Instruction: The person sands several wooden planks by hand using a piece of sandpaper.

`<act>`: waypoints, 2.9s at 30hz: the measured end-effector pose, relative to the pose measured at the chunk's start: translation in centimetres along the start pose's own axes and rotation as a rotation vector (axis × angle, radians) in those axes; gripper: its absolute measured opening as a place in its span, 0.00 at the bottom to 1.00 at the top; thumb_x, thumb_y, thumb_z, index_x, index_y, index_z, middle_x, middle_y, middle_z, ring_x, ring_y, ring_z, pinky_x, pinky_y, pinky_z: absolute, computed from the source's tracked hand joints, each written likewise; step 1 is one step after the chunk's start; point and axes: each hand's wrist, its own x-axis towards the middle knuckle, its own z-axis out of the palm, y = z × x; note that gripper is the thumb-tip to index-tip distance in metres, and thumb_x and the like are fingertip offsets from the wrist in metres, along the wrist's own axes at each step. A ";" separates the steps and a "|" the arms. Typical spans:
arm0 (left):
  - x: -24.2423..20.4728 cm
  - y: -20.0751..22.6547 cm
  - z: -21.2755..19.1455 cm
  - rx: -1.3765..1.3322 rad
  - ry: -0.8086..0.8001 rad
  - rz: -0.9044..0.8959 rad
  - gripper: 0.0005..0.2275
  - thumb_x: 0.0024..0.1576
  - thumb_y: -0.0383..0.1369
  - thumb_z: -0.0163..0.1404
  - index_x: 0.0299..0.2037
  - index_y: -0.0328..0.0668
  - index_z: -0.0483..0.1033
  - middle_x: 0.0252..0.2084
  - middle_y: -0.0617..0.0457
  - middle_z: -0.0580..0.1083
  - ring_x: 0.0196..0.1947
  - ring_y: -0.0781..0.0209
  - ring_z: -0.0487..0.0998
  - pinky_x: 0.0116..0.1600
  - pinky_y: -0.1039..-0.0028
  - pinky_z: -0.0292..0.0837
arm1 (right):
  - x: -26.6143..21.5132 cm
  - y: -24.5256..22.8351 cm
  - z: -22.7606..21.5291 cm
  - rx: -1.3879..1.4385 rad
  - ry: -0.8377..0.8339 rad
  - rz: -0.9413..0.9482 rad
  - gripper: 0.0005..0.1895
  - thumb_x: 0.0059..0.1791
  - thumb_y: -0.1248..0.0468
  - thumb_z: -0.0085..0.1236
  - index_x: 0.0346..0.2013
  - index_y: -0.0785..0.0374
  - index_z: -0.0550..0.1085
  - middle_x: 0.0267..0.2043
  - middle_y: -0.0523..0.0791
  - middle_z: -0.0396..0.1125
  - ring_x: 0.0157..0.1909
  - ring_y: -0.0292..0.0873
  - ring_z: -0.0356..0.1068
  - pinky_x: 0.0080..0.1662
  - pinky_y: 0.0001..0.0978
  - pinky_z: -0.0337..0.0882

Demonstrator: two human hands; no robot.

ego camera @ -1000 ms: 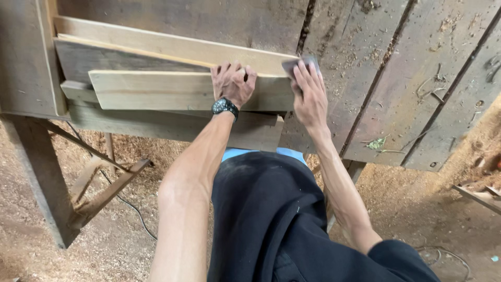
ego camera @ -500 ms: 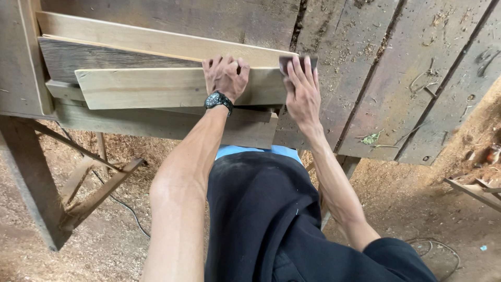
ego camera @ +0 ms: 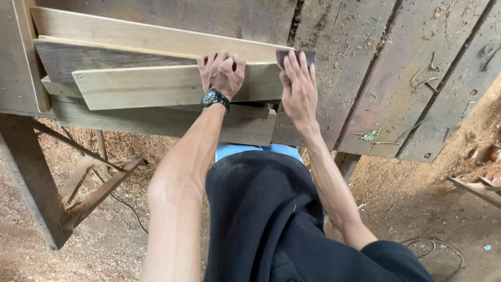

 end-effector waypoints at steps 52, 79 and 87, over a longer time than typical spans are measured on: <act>0.2 1.1 -1.4 0.010 0.032 0.056 0.14 0.58 0.36 0.49 0.21 0.42 0.78 0.32 0.53 0.78 0.36 0.56 0.74 0.53 0.59 0.59 | -0.4 0.9 -0.6 0.056 0.041 -0.154 0.18 0.58 0.61 0.53 0.64 0.55 0.73 0.70 0.45 0.63 0.75 0.48 0.56 0.74 0.47 0.50; 0.1 0.8 -1.0 0.000 0.038 0.056 0.14 0.59 0.36 0.49 0.23 0.42 0.80 0.32 0.52 0.78 0.36 0.56 0.74 0.51 0.60 0.58 | -0.4 0.7 -0.1 0.076 0.049 -0.138 0.19 0.59 0.60 0.52 0.65 0.54 0.72 0.71 0.43 0.62 0.76 0.47 0.55 0.76 0.46 0.51; -0.2 0.2 -0.3 -0.003 0.046 0.069 0.15 0.59 0.36 0.48 0.21 0.43 0.78 0.29 0.52 0.77 0.36 0.56 0.74 0.52 0.60 0.59 | 0.8 0.7 1.3 0.037 0.078 -0.139 0.18 0.60 0.60 0.49 0.66 0.54 0.71 0.72 0.43 0.60 0.77 0.46 0.52 0.76 0.46 0.50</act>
